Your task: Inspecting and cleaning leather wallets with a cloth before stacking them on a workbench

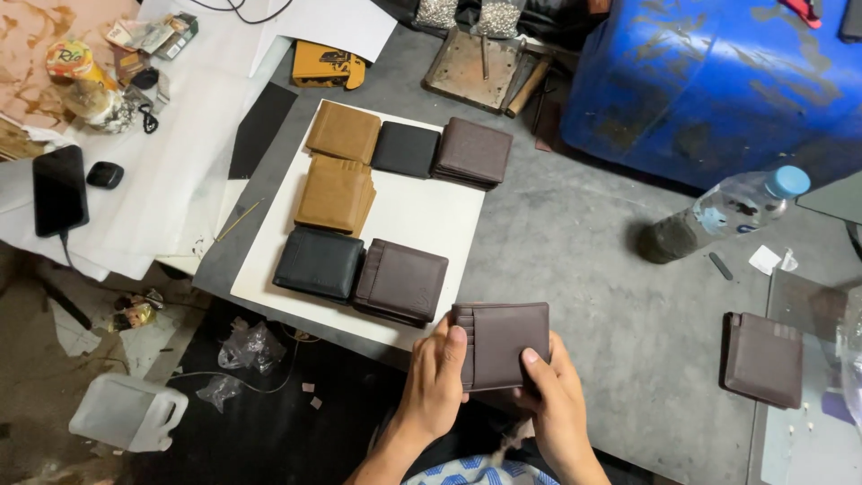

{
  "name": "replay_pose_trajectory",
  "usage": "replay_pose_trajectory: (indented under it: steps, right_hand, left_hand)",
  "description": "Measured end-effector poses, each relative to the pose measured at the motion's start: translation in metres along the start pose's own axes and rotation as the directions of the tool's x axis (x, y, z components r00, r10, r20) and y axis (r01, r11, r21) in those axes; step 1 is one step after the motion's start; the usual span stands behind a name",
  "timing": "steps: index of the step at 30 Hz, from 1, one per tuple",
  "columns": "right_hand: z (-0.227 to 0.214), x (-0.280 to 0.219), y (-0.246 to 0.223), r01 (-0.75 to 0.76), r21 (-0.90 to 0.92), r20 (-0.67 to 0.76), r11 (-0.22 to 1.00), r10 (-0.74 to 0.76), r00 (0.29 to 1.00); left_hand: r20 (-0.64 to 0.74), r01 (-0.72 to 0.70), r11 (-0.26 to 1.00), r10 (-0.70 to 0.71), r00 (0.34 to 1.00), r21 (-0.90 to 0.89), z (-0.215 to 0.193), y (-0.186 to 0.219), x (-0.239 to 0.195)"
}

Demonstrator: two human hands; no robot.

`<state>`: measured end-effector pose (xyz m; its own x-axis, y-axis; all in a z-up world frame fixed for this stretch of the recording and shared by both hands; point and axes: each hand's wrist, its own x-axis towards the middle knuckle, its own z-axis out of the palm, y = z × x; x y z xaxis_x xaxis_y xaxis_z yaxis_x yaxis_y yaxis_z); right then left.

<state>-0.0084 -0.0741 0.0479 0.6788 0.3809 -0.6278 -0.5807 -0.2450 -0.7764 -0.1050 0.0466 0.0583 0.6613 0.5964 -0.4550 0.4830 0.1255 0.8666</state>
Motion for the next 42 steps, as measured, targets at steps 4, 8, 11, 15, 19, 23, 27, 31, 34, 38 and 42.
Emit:
replay_pose_trajectory:
  steps: [4, 8, 11, 15, 19, 23, 27, 31, 34, 38, 42]
  right_hand:
    - [0.004, 0.01, 0.015, 0.168, 0.123, 0.094, 0.978, -0.18, 0.979]
    - [-0.003, 0.024, 0.022, 0.131, 0.15, 0.121, 0.98, -0.15, 0.981]
    - [-0.004, 0.028, 0.017, 0.114, 0.04, 0.199, 0.993, -0.119, 0.973]
    - [0.012, 0.025, -0.006, 0.177, -0.127, 0.432, 0.976, -0.106, 0.896]
    - [0.027, 0.032, -0.004, -0.132, -0.053, 0.225, 0.99, 0.141, 0.964]
    - [0.031, 0.029, 0.013, 0.146, 0.052, 0.413, 0.988, -0.154, 0.898]
    - [0.041, 0.027, 0.015, 0.164, -0.031, 0.278, 0.986, -0.149, 0.949]
    - [0.045, 0.032, 0.024, 0.223, -0.021, 0.259, 0.975, -0.21, 0.943]
    - [0.055, 0.034, 0.019, 0.202, -0.055, 0.167, 0.978, -0.191, 0.967]
    - [0.08, 0.037, -0.003, 0.244, -0.111, 0.09, 0.963, -0.234, 0.968]
    - [0.105, 0.017, -0.048, 0.11, -0.432, -0.05, 0.895, -0.146, 0.988]
  left_hand:
    - [-0.161, -0.268, 0.963, 0.259, 0.952, -0.037, -0.015, -0.017, -0.005]
    - [-0.204, -0.33, 0.938, 0.304, 0.931, -0.106, -0.037, -0.041, -0.009]
    - [-0.094, -0.296, 0.945, 0.285, 0.954, -0.139, -0.054, -0.042, -0.015]
    - [0.072, -0.246, 0.961, 0.256, 0.964, -0.123, -0.063, -0.025, -0.021]
    - [-0.093, -0.331, 0.941, 0.325, 0.941, -0.063, -0.057, -0.043, -0.015]
    - [-0.188, -0.219, 0.833, 0.14, 0.972, -0.508, -0.054, -0.045, -0.01]
    - [-0.195, -0.172, 0.852, 0.084, 0.977, -0.493, -0.058, -0.041, -0.007]
    - [-0.306, -0.108, 0.992, 0.085, 0.948, -0.06, -0.069, -0.039, -0.008]
    - [-0.381, -0.087, 0.983, 0.143, 0.914, 0.159, -0.075, -0.045, 0.001]
    - [-0.451, -0.233, 0.798, 0.525, 0.722, 0.556, -0.089, -0.027, 0.012]
    - [-0.384, -0.294, 0.733, 0.602, 0.7, 0.613, -0.106, -0.013, 0.018]
